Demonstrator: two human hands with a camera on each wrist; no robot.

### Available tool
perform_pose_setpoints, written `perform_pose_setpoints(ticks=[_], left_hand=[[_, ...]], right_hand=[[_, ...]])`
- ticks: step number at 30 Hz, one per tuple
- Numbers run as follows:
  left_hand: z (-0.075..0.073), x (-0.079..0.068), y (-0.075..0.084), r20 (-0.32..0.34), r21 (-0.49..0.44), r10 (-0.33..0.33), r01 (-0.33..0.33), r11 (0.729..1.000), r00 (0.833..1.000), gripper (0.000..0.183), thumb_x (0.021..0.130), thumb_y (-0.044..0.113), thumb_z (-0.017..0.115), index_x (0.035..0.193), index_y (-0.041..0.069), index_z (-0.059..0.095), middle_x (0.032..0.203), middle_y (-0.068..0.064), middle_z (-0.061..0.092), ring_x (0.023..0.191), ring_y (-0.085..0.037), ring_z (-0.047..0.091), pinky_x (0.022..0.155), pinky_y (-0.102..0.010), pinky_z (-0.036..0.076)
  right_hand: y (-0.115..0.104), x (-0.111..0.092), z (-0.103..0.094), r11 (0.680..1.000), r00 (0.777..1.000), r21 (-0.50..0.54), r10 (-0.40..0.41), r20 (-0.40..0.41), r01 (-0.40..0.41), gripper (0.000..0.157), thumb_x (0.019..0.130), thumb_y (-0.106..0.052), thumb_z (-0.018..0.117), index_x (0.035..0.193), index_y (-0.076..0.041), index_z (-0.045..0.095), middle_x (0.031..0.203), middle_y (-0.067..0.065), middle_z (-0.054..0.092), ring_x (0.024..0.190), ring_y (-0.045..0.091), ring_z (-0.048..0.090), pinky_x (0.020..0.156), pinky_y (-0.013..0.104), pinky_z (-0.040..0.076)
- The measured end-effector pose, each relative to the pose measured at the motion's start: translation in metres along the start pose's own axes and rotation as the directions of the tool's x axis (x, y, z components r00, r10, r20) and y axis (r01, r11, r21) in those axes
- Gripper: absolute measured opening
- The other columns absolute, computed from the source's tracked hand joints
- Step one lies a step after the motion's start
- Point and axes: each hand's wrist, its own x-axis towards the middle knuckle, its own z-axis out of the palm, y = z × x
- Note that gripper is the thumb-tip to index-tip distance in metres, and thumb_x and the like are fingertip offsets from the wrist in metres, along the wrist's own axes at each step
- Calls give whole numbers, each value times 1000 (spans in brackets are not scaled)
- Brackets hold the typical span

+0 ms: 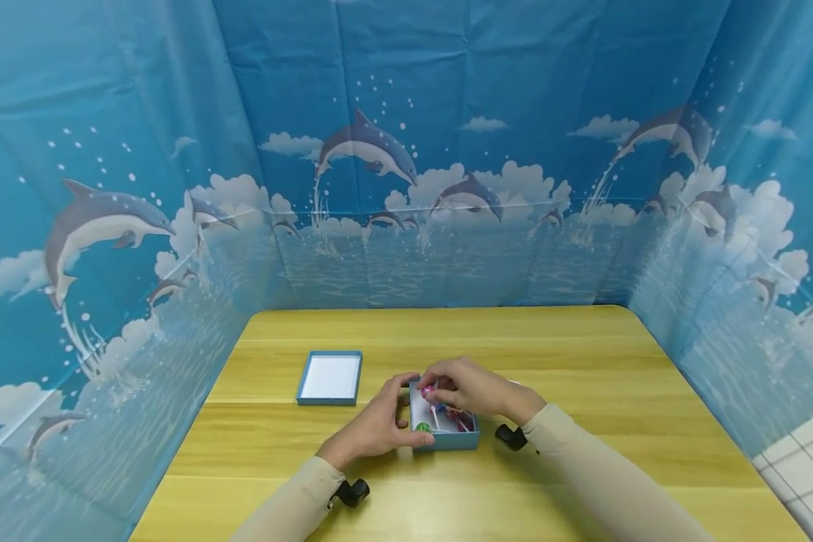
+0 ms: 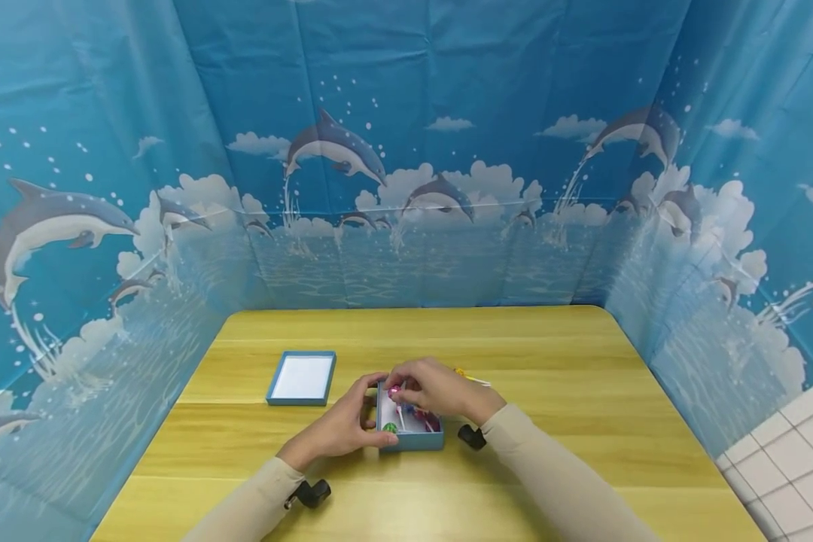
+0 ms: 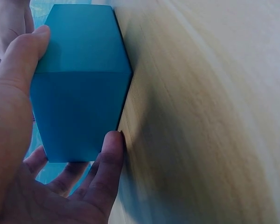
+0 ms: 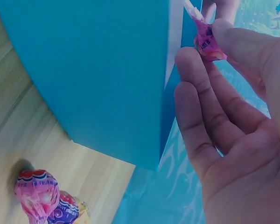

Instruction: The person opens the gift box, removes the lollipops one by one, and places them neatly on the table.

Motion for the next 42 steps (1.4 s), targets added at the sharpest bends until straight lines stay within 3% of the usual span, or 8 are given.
perform_pose_setpoints(ticks=[11,19,24,30,42], left_hand=[[0,2,0,0,16,-17,17,1000,1000,113,99,49,96,184,24,25,182,-13,39,138,-21,66,101,-24,63],[1,0,1,2,15,6,-6,1000,1000,114,99,47,96,184,22,25,176,-19,44,133,-22,68,100,-26,65],[1,0,1,6,-1,14,-14,1000,1000,114,100,45,96,184,21,24,175,-21,44,136,-25,68,102,-28,66],[1,0,0,5,-1,-2,2,1000,1000,113,99,45,96,184,22,25,175,-20,45,133,-23,68,100,-27,65],[1,2,-1,18,-65,-1,2,998,1000,115,100,40,97,185,17,23,173,-21,46,145,-30,65,102,-27,66]], right_hand=[[0,-8,-9,1000,998,15,10,-64,-9,25,117,-18,74,139,-8,80,125,2,84,100,15,81,84,26,66],[-3,-12,-17,1000,994,-5,0,-110,0,21,117,-19,75,135,-13,82,121,0,85,97,16,81,83,28,66],[-4,-16,-22,1000,992,-5,4,-125,-5,21,117,-21,75,136,-14,82,118,1,86,98,13,82,88,34,69],[-2,-22,-28,1000,989,-21,16,-145,-19,23,115,-20,77,138,-13,81,121,2,88,103,10,83,94,32,69],[-1,-34,-40,999,987,-41,27,-157,-34,22,111,-11,82,133,-15,81,125,1,86,108,12,84,98,47,71]])
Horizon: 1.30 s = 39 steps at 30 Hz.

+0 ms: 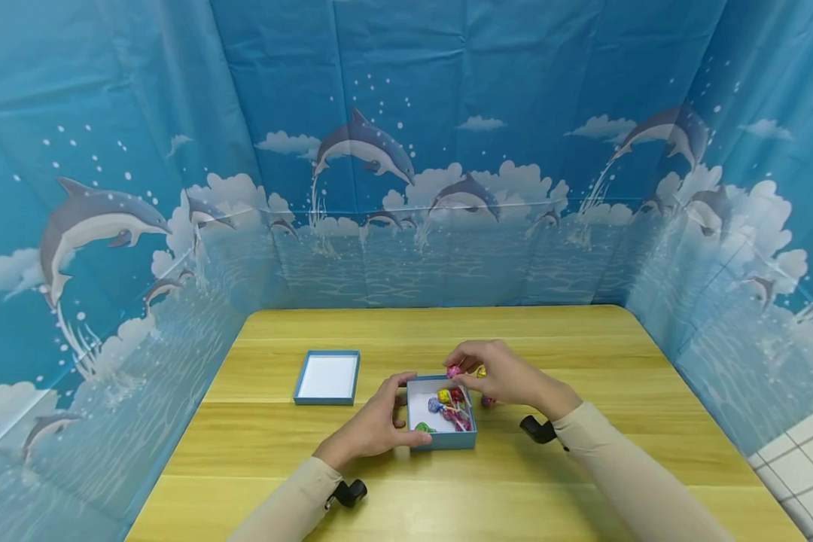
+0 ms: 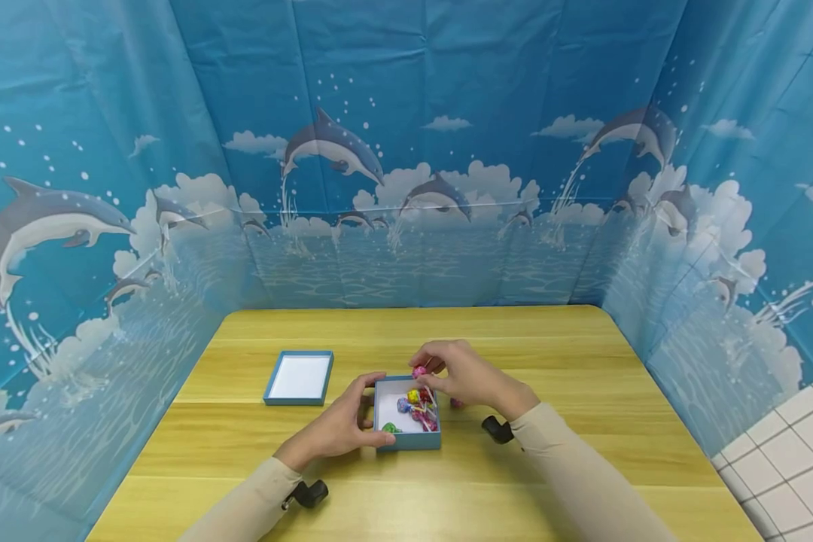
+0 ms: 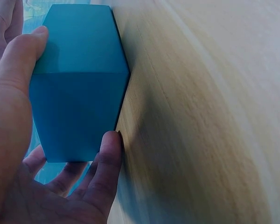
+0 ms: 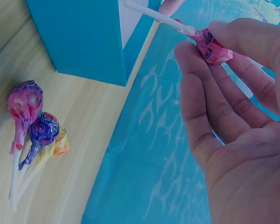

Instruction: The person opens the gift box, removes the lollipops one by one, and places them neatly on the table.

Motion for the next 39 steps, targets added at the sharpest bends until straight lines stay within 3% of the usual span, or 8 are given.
perform_pose_setpoints(ticks=[9,20,33,39], left_hand=[[0,0,3,-7,-15,-3,3,1000,1000,114,100,37,97,185,17,24,175,-22,44,146,-32,65,102,-29,66],[-1,0,5,-12,7,-9,9,1000,1000,114,99,38,97,185,18,24,173,-21,47,141,-29,67,104,-34,68],[0,-1,4,-18,0,-10,10,1000,1000,114,99,36,98,184,18,25,173,-22,46,138,-28,67,104,-35,67],[-1,-1,4,-15,-8,-9,9,1000,1000,113,99,37,98,184,18,25,173,-21,46,138,-27,67,103,-34,67]], right_hand=[[2,-9,-5,1000,1000,-23,4,-3,-4,22,110,-9,82,132,-15,82,124,2,86,105,10,83,96,52,71],[13,-21,-9,1000,1000,-27,15,8,-15,17,112,-13,82,129,-15,83,116,-1,87,99,8,82,91,37,70],[20,-36,-5,998,999,-48,46,13,-46,21,110,-14,84,130,-8,83,116,-5,86,100,7,81,93,44,71],[24,-43,-4,993,994,-50,104,17,-103,23,108,-12,86,130,-10,82,118,-8,85,103,6,80,97,49,70]])
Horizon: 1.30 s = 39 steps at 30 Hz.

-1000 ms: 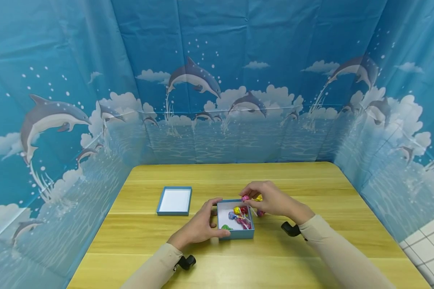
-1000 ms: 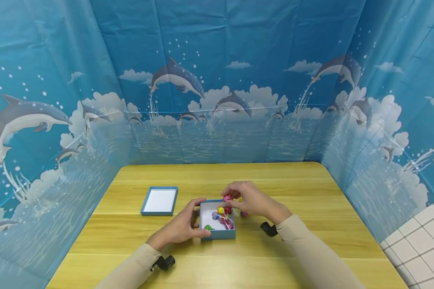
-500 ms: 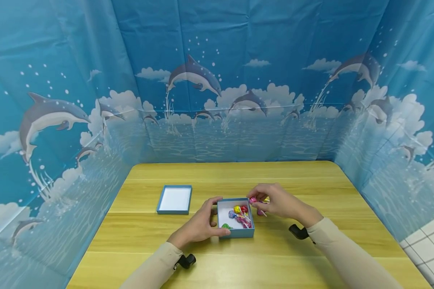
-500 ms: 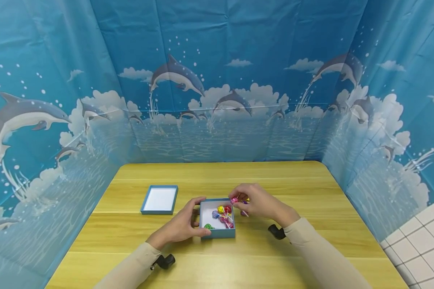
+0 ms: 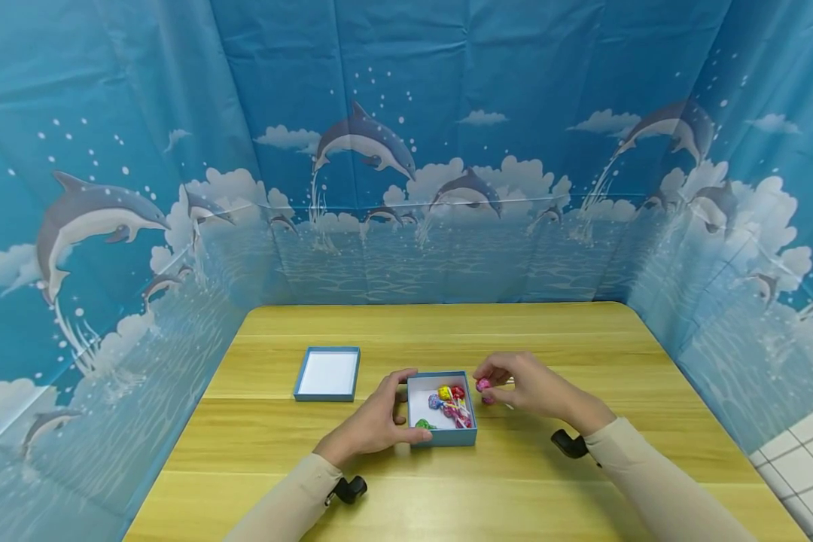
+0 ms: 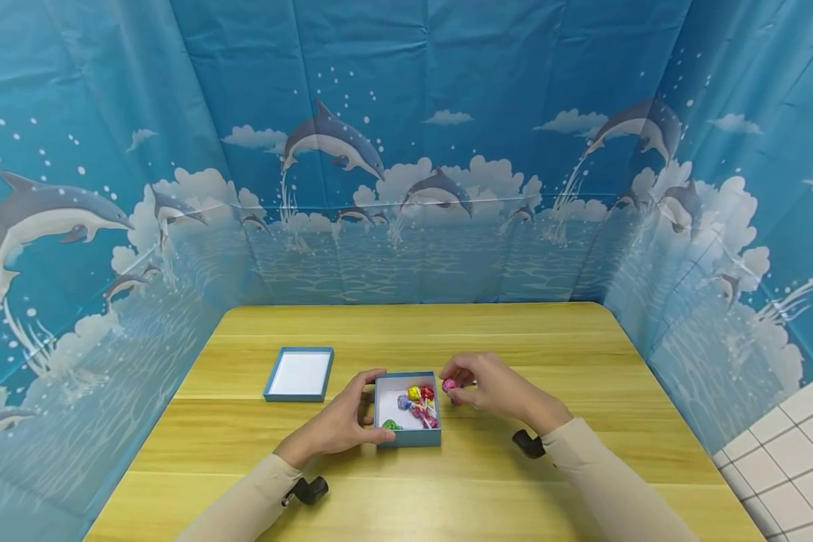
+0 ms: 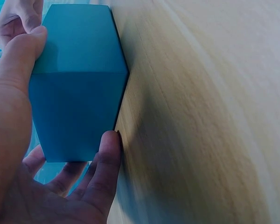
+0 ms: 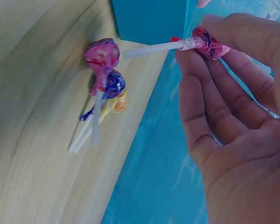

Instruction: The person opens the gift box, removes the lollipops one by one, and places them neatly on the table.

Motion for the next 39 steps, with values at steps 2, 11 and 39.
perform_pose_setpoints(ticks=[2,11,39], left_hand=[[0,0,0,2,-1,0,0,1000,1000,113,100,36,97,185,19,25,173,-20,46,138,-27,67,103,-33,67],[0,-1,0,4,8,-1,1,1000,1000,113,100,36,97,185,19,24,171,-20,47,136,-26,67,101,-31,66],[-1,0,-1,5,-16,-8,8,1000,1000,114,100,36,97,185,21,24,173,-20,46,144,-28,66,106,-32,66]], right_hand=[[3,-2,1,1000,1000,-3,0,-2,0,23,107,-12,87,129,-10,82,119,-7,85,103,5,80,96,48,71],[14,-10,6,1000,1000,-2,-5,-7,5,18,107,-12,88,124,-11,83,120,-4,85,101,5,79,93,43,71],[28,-18,23,998,998,8,60,31,-60,21,104,-9,89,123,-14,82,115,-7,79,98,2,72,87,29,68]])
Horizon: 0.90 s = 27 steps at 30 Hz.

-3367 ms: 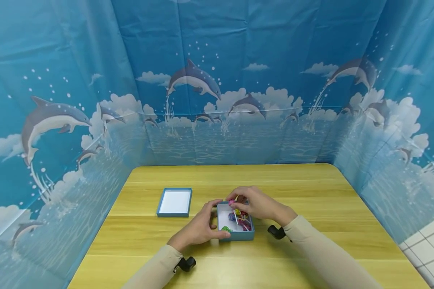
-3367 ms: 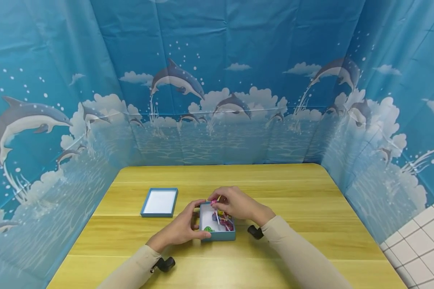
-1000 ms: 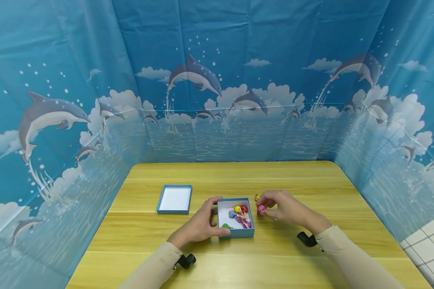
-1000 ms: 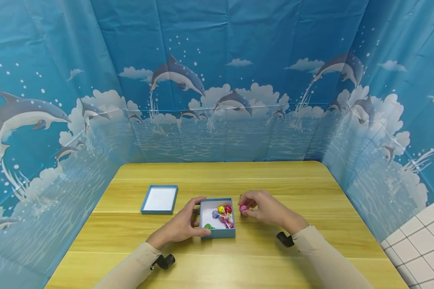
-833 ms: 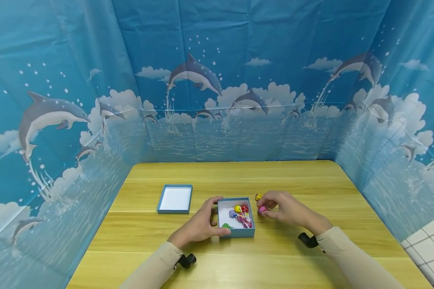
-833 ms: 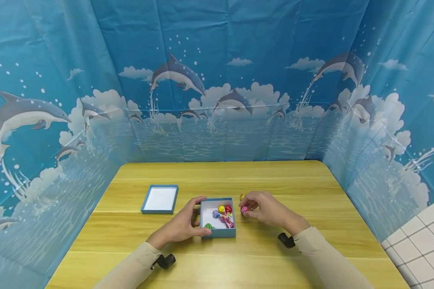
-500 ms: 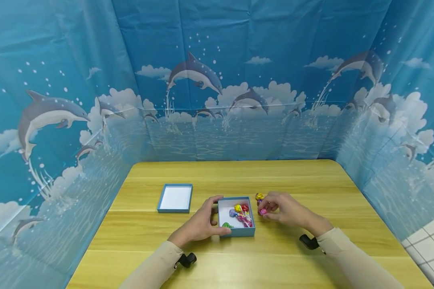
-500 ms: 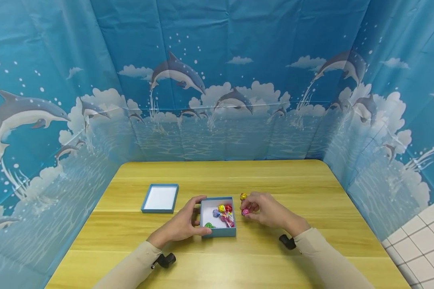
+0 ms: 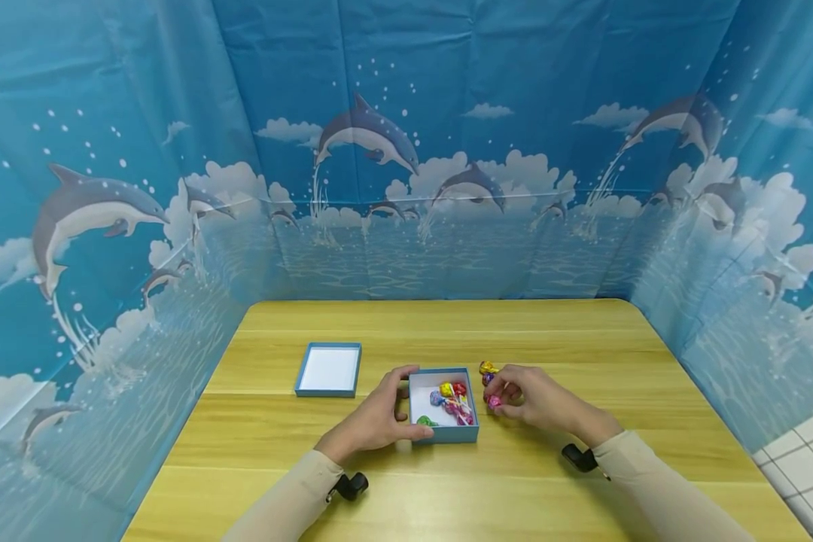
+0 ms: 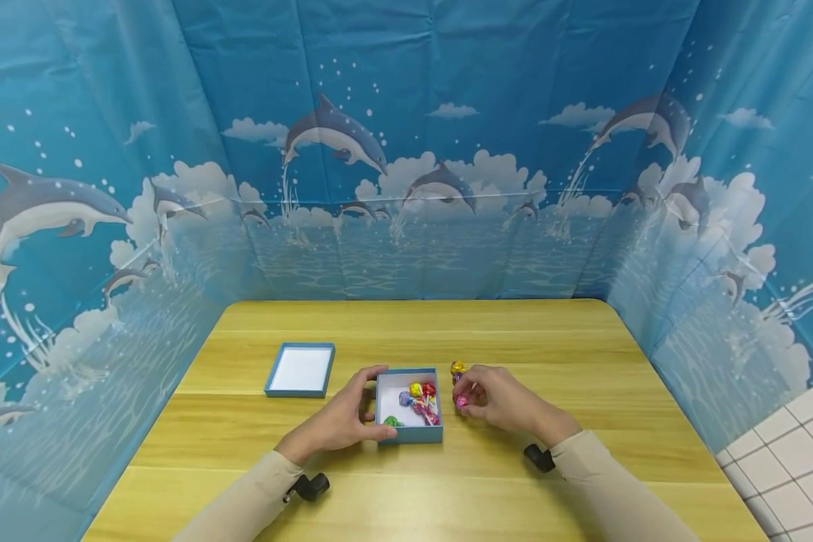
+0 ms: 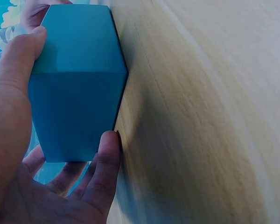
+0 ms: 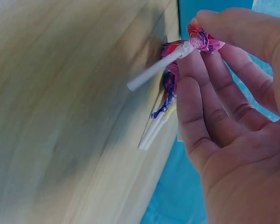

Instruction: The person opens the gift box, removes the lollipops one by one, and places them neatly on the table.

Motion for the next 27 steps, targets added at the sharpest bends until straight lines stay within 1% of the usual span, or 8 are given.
perform_pose_setpoints(ticks=[3,7,11,14,19,23,27], left_hand=[[-1,0,1,-2,2,-5,5,1000,1000,113,99,36,98,185,23,25,172,-20,46,140,-27,67,104,-30,66],[-1,0,1,-3,8,-7,7,1000,1000,113,99,37,98,185,22,25,172,-20,46,141,-27,66,105,-31,66],[-1,0,2,-5,12,-5,5,1000,1000,114,99,36,98,185,20,24,173,-20,46,143,-29,65,106,-33,66],[-1,0,2,-6,14,-2,2,1000,1000,114,99,36,98,185,19,24,174,-20,45,145,-29,65,107,-33,66],[-1,0,2,-7,19,-3,3,1000,1000,114,99,37,98,185,21,25,174,-20,46,143,-28,65,106,-32,66],[-1,0,1,-8,22,-6,6,1000,1000,114,99,38,98,185,24,25,173,-20,46,141,-26,66,104,-30,65],[0,1,0,-7,18,-8,8,1000,1000,114,99,37,98,185,22,25,173,-20,46,141,-26,67,104,-28,65]], right_hand=[[2,0,1,1000,1000,-3,-22,-6,21,20,103,-7,89,121,-13,82,114,-6,79,98,2,72,86,29,68],[4,-1,3,999,999,-4,-38,-7,38,19,103,-7,89,120,-12,82,113,-5,78,96,0,70,85,30,68],[7,-1,4,999,999,-24,-37,-3,37,19,104,-11,90,120,-15,83,112,-8,78,94,-1,68,83,29,66],[9,-1,5,998,999,-47,-42,-5,42,18,104,-13,91,120,-17,85,113,-8,77,95,2,68,82,29,63],[10,-1,7,997,999,-64,-50,-7,49,16,104,-14,91,119,-19,86,114,-8,76,97,7,68,83,29,62],[11,-1,7,996,999,-69,-53,-7,52,17,104,-14,91,120,-19,86,115,-7,76,98,7,68,85,30,62],[12,-1,8,996,999,-67,-52,-9,51,18,105,-13,89,122,-19,86,117,-7,78,103,7,71,89,31,65]])
